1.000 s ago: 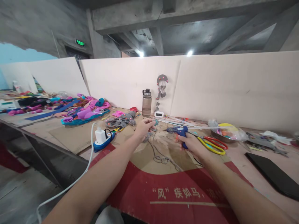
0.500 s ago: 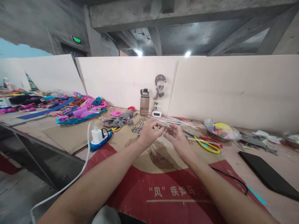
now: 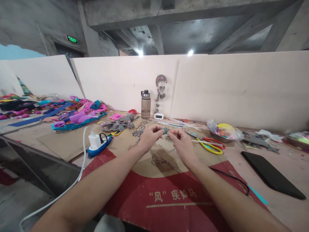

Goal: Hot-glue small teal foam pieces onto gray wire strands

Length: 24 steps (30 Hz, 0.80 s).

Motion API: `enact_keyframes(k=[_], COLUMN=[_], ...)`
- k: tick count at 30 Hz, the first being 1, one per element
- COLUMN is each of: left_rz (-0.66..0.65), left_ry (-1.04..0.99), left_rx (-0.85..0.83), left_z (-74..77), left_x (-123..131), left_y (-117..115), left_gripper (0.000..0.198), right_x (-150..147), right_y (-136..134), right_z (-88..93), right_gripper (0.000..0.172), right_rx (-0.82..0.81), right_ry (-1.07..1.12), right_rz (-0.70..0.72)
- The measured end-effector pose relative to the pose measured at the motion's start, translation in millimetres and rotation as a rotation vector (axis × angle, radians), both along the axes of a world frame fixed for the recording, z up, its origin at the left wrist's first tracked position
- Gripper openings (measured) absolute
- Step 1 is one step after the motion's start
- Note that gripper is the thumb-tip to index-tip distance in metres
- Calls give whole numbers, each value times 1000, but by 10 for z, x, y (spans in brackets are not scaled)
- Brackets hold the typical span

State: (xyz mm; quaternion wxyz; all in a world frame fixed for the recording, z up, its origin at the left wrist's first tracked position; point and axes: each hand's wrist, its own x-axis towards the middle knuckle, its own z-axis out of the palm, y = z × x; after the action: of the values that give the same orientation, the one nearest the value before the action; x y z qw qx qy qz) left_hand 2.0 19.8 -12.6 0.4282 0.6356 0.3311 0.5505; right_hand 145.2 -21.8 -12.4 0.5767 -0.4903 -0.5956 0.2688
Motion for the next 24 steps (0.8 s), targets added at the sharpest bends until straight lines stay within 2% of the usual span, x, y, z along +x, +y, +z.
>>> enact_keyframes(k=[10, 24], left_rz=[-147, -187], left_ry=[-28, -1], left_rx=[-72, -114], left_z=[-15, 18], left_x=[1, 3], left_y=[0, -47], left_gripper=[26, 22], right_x=[18, 38], right_y=[0, 35], right_z=[15, -10], right_gripper=[24, 25], right_rx=[27, -5], right_ry=[-48, -67], right_rz=[-137, -164])
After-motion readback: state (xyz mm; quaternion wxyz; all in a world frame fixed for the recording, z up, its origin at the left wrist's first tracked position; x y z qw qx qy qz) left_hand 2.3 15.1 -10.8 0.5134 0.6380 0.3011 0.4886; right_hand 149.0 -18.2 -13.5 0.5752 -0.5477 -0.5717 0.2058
